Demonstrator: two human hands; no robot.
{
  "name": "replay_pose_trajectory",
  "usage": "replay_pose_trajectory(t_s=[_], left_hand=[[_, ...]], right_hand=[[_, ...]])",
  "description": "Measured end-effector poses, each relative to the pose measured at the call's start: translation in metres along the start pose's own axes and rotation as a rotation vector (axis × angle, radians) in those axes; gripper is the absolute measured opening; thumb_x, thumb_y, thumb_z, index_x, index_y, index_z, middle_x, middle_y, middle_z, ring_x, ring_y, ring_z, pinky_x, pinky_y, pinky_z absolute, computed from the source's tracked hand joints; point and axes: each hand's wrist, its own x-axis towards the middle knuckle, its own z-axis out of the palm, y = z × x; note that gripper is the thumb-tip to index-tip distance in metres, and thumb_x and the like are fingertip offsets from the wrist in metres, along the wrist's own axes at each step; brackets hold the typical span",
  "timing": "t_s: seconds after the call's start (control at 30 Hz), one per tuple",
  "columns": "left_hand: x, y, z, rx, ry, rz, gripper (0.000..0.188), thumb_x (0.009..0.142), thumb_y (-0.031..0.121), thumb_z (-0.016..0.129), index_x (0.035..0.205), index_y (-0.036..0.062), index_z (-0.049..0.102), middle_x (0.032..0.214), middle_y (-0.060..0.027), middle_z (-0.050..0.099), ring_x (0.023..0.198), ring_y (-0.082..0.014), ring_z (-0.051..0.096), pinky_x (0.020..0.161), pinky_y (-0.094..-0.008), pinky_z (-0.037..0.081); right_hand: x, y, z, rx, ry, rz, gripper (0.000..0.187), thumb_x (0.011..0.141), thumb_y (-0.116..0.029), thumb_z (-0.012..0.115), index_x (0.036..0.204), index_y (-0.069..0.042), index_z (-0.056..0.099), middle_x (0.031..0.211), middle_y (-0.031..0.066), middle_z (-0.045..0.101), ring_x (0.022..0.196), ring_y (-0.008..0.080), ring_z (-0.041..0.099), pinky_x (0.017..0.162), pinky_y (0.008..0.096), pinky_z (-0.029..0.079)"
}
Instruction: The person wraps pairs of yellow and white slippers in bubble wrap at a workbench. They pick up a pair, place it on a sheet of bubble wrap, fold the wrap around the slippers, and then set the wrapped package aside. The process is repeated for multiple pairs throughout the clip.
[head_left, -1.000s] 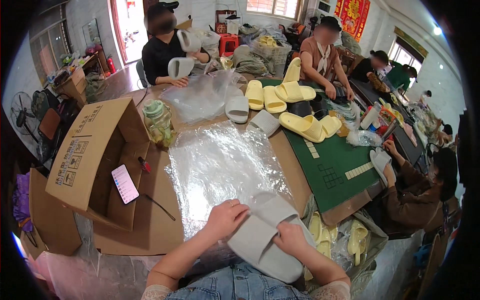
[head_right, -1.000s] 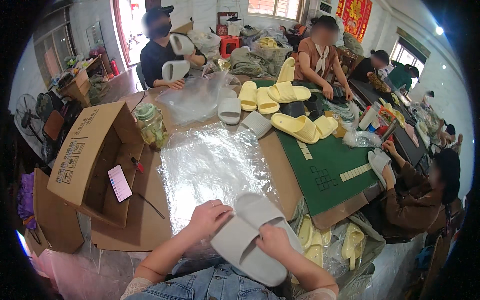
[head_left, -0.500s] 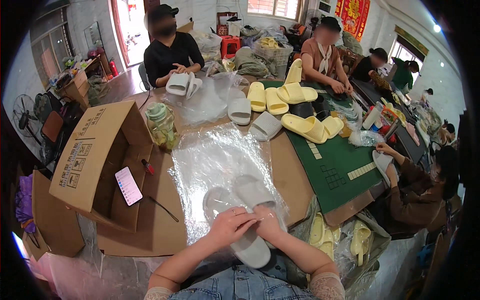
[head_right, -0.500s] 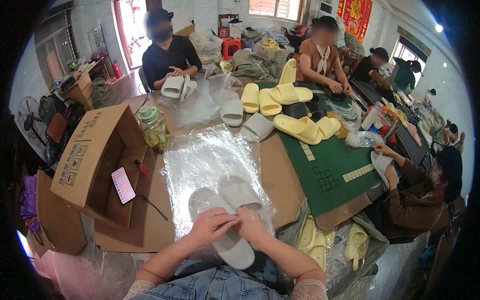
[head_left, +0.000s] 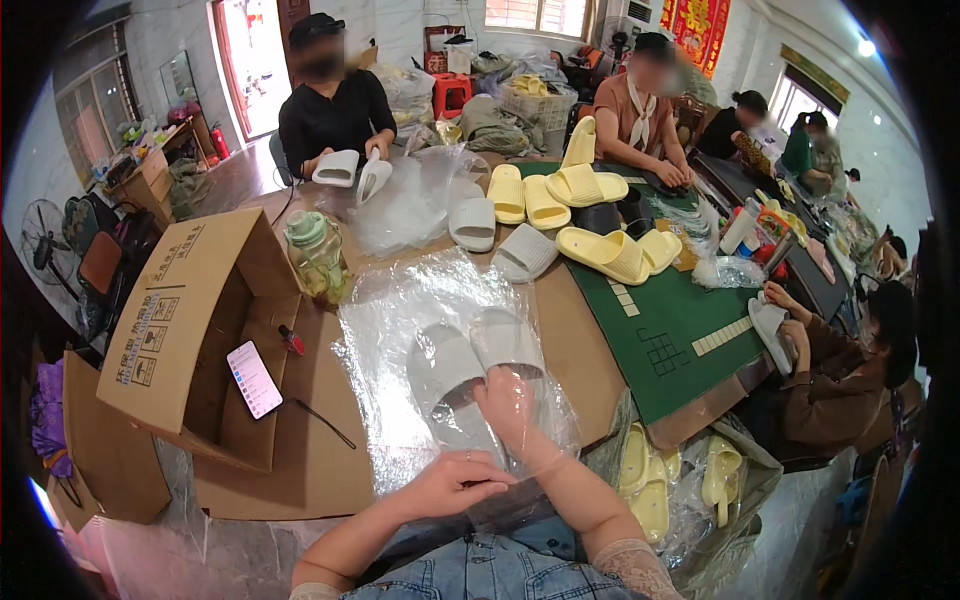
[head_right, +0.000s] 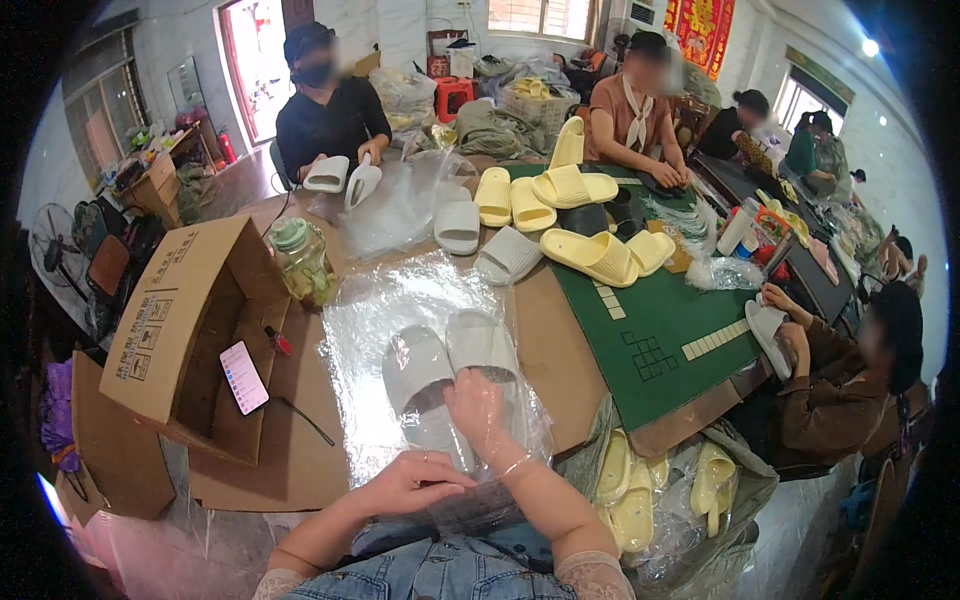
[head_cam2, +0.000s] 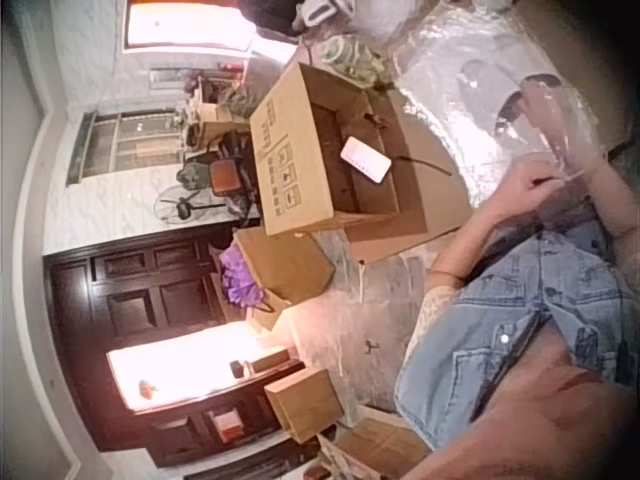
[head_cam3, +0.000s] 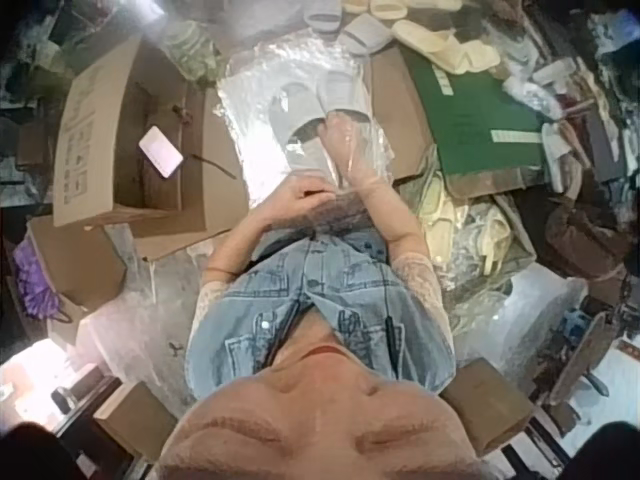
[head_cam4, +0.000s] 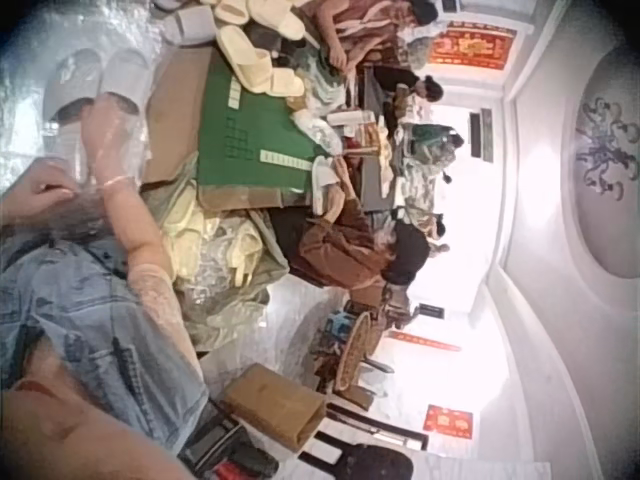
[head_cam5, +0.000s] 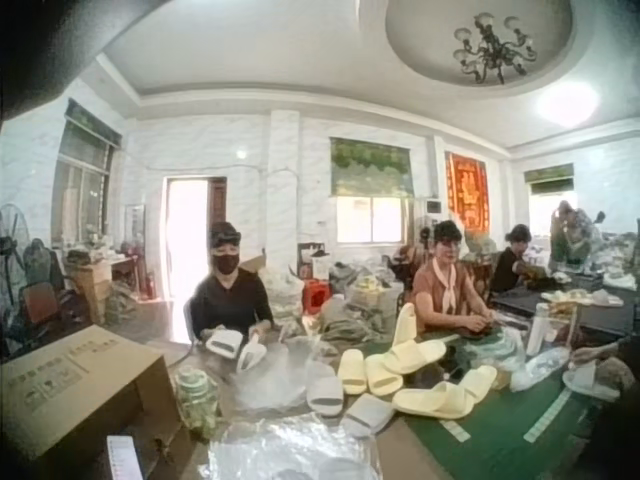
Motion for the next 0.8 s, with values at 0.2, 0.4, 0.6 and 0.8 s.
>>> replay_pose_trajectory(t_s=[0.2,0.4,0.6,0.8], left_hand=[[-0.002,-0.002,-0.033,0.163,-0.127,-0.119,0.023,0.086,0.014,0.078,0.109,0.0097,0.078,0.093,-0.0082,0.069,0.088,-0.0214,0.064,0.079,-0.0328,0.050],[0.012,-0.049,-0.067,0.651,0.328,0.045,0.046,0.075,0.025,0.085,0.119,0.0141,0.074,0.124,-0.0106,0.065,0.123,-0.0328,0.056,0.106,-0.0446,0.042],[0.019,-0.113,-0.080,0.723,0.360,-0.020,0.062,0.076,0.034,0.081,0.132,0.0126,0.065,0.146,-0.0140,0.055,0.137,-0.0390,0.045,0.116,-0.0497,0.033],[0.013,-0.123,-0.074,0.697,0.410,-0.033,0.065,0.077,0.036,0.081,0.134,0.0113,0.063,0.148,-0.0121,0.054,0.140,-0.0382,0.043,0.117,-0.0491,0.032]], right_hand=[[-0.004,0.000,0.003,0.019,-0.152,0.183,0.030,0.088,-0.028,0.068,0.095,0.000,0.059,0.087,0.0232,0.066,0.080,0.0416,0.068,0.072,0.0518,0.054],[-0.004,-0.003,0.012,0.100,-0.144,0.244,0.035,0.086,-0.030,0.070,0.102,-0.001,0.059,0.095,0.0238,0.067,0.083,0.0432,0.068,0.075,0.0525,0.054],[-0.013,0.005,0.016,0.148,-0.051,0.153,0.036,0.087,-0.031,0.070,0.105,-0.003,0.058,0.095,0.0210,0.068,0.089,0.0398,0.068,0.076,0.0506,0.054],[-0.008,-0.003,0.007,0.103,-0.124,0.242,0.038,0.089,-0.039,0.068,0.101,-0.003,0.061,0.096,0.0206,0.070,0.087,0.0396,0.069,0.075,0.0503,0.055]])
